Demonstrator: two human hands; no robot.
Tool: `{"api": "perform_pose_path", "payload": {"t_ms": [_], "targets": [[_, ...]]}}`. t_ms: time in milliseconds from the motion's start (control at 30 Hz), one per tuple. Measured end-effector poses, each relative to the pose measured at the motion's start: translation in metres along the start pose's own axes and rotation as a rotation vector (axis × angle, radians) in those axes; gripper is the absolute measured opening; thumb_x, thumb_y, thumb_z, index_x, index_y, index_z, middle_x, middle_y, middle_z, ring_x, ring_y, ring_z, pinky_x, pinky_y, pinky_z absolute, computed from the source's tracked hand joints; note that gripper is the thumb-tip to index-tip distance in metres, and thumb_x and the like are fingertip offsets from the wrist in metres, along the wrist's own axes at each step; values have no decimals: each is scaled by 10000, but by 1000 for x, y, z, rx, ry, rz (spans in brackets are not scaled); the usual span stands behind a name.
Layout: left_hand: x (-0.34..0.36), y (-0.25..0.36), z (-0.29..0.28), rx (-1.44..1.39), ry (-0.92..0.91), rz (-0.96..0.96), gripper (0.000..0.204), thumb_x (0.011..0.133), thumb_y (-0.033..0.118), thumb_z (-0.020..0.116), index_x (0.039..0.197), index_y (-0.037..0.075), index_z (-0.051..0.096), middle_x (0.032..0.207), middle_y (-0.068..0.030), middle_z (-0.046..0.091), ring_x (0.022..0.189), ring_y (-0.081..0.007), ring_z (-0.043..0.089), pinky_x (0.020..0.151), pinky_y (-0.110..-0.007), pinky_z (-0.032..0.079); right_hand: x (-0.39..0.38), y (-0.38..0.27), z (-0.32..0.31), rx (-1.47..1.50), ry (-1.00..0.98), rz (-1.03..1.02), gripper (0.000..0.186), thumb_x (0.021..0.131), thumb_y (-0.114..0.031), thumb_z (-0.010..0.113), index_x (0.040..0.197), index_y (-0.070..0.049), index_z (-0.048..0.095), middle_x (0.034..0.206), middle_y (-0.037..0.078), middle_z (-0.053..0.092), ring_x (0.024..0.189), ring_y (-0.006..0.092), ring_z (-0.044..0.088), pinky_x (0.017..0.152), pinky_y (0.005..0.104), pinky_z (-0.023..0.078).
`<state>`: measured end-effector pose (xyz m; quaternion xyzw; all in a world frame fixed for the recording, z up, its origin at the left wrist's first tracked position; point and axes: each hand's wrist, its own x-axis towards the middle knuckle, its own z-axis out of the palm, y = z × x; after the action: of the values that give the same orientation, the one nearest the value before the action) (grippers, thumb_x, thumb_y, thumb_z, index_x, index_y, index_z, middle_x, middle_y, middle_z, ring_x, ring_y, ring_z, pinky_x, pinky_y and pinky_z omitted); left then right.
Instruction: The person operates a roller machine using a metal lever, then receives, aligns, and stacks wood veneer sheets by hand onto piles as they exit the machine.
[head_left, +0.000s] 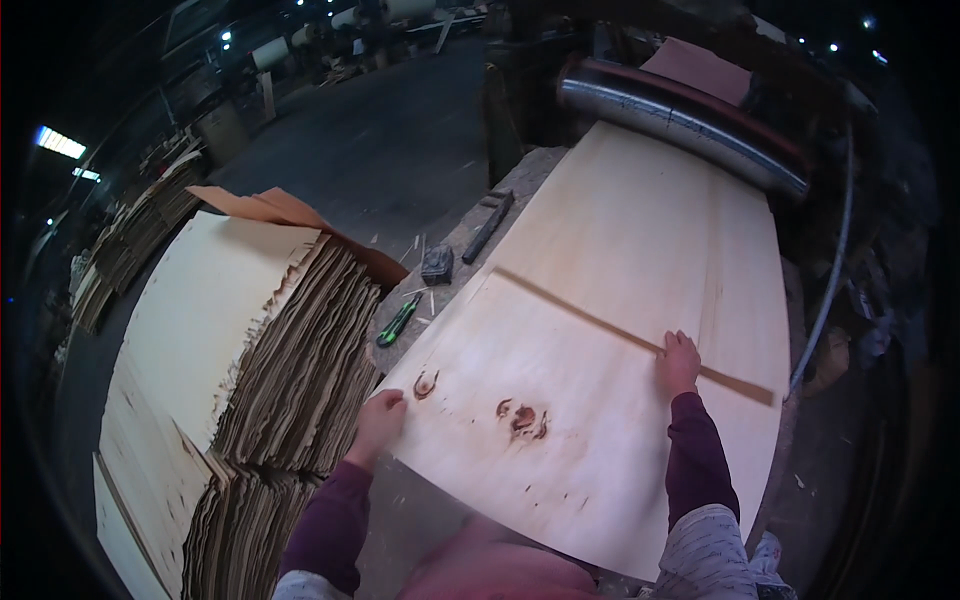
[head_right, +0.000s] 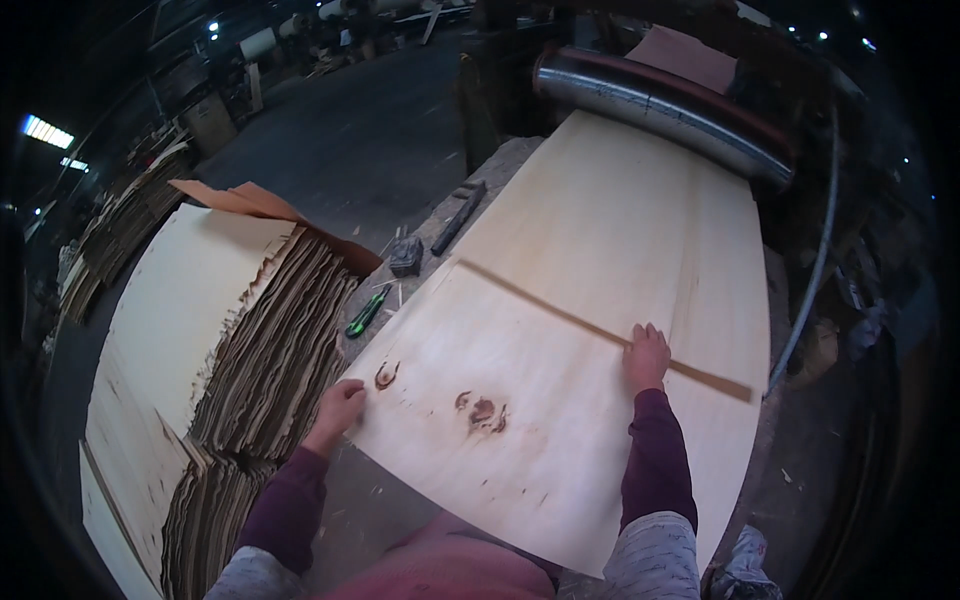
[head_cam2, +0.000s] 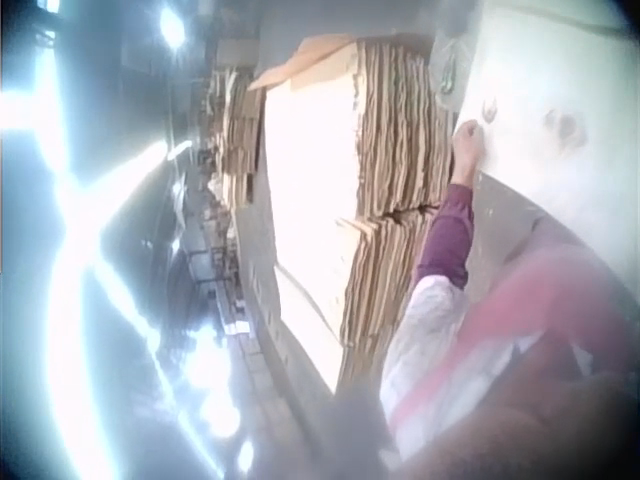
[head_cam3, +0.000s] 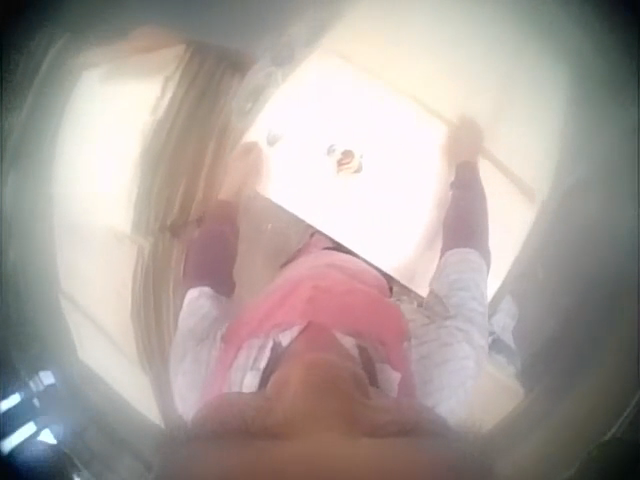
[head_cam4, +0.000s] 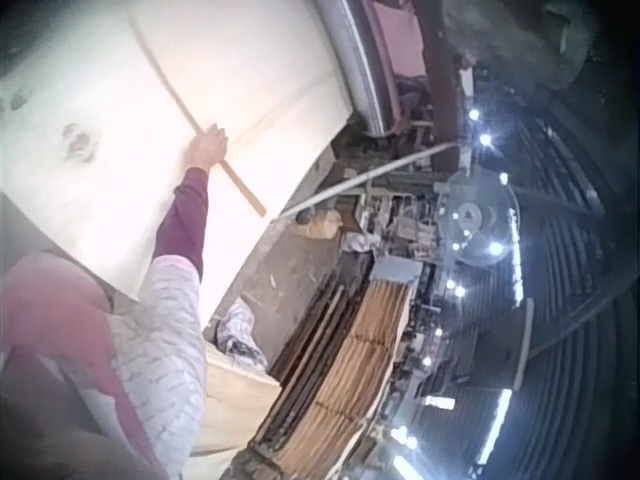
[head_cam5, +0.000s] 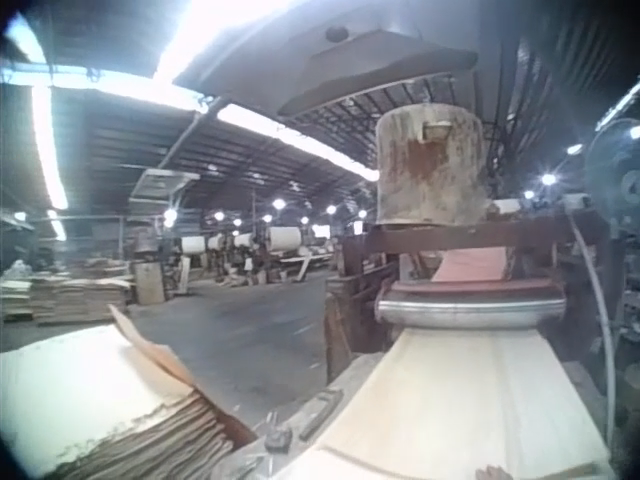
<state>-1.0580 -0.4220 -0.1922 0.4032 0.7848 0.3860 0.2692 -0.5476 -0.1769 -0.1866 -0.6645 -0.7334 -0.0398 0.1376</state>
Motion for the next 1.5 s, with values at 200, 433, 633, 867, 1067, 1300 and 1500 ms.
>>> {"api": "perform_pose_path", "payload": {"t_ms": [200,433,633,867,1067,1300,1500], "targets": [[26,13,12,445,-32,125,248,825,201,665,968,1,690,808,-140,689,710,-244,679,647,-347,538,-121,-34,25,113,50,-61,392,911,-176,569,1276,-35,567,1362,202,518,1281,431,439,1047,535,359],[39,42,-40,-179,-452,-129,152,886,176,663,819,47,620,677,3,565,550,-85,516,501,-264,437,-337,-86,-43,210,-93,-85,466,845,-216,645,1268,-33,577,1398,201,485,1341,453,373,1079,578,305],[-4,72,-61,-229,-728,-268,446,919,177,653,1292,-36,532,1122,-115,670,921,-190,671,819,-327,544,-383,-125,-78,247,-189,-75,676,778,-425,732,1321,-69,542,1434,187,445,1363,440,347,1072,601,290],[-13,130,-73,-998,-892,-22,390,960,118,537,1314,-41,497,1186,-143,650,1015,-241,662,888,-365,543,-368,-90,-120,288,89,125,744,662,-59,625,1390,-76,472,1422,200,453,1301,432,430,1069,540,341],[-24,52,-81,-758,-787,-169,481,909,94,572,1352,-58,465,1210,-171,636,1040,-259,655,923,-379,523,-383,-98,-153,58,-175,60,810,604,-96,669,1392,-108,483,1415,190,464,1309,447,408,1036,545,366],[-16,40,-111,-796,-733,-177,508,901,164,585,1319,-103,477,1200,-213,634,1064,-294,656,923,-426,527,-378,-116,-209,115,-118,4,690,713,-58,608,1393,-73,488,1430,182,455,1318,439,399,1071,537,329],[24,48,-70,-1291,-561,-357,447,993,383,500,1224,6,564,1168,-176,661,961,-290,683,789,-408,570,-279,-75,-181,108,29,-36,675,641,-126,665,1311,-155,590,1340,145,553,1210,435,510,1002,507,421]]}}
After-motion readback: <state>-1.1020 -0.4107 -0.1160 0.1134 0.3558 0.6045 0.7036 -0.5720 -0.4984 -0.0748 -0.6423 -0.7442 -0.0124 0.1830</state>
